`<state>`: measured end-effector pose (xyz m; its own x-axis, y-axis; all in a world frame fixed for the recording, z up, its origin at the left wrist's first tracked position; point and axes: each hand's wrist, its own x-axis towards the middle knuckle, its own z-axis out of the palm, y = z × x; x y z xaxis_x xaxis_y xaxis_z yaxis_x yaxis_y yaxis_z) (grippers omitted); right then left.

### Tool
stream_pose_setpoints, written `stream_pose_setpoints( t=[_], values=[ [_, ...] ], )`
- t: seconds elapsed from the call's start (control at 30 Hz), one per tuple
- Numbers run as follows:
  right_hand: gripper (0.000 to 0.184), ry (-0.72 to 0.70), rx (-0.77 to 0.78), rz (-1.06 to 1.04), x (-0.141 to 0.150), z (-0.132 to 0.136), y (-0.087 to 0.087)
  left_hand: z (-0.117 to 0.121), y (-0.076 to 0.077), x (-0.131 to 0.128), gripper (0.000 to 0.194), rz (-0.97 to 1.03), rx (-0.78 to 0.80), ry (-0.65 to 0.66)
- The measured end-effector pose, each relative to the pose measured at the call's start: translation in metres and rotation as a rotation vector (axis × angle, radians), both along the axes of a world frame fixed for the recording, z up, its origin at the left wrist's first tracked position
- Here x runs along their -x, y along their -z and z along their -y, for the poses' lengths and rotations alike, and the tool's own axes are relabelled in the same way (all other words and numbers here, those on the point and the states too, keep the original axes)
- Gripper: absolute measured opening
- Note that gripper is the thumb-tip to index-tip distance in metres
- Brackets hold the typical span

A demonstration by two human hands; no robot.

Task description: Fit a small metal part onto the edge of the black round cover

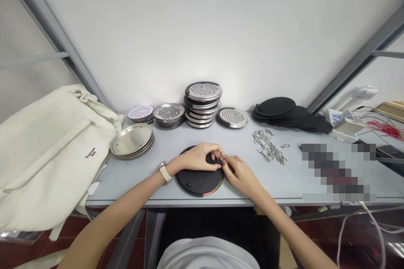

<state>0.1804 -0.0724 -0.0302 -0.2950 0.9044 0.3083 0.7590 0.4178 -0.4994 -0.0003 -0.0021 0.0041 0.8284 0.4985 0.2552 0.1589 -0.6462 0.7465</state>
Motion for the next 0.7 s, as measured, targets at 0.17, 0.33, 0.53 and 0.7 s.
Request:
stream_pose_setpoints(
  t=[0.17, 0.33, 0.53, 0.7],
  values=[
    [0.025, 0.022, 0.005, -0.016, 0.0015, 0.0018, -0.0015, 0.0005, -0.0015, 0.0003, 0.028, 0.011, 0.007, -0.002],
    [0.025, 0.083, 0.014, -0.025, 0.0017, 0.0021, -0.0016, -0.0001, -0.0012, 0.0007, 0.027, -0.003, 0.005, -0.005],
    [0.026, 0.151, 0.024, -0.013, 0.0015, 0.0018, 0.001, -0.0005, 0.0002, 0.0006, 0.027, 0.0, 0.0, 0.002],
    [0.029, 0.185, 0.027, -0.019, 0.0018, 0.0027, 0.0002, -0.0004, 0.0004, 0.0004, 0.027, -0.005, -0.008, 0.001]
  ],
)
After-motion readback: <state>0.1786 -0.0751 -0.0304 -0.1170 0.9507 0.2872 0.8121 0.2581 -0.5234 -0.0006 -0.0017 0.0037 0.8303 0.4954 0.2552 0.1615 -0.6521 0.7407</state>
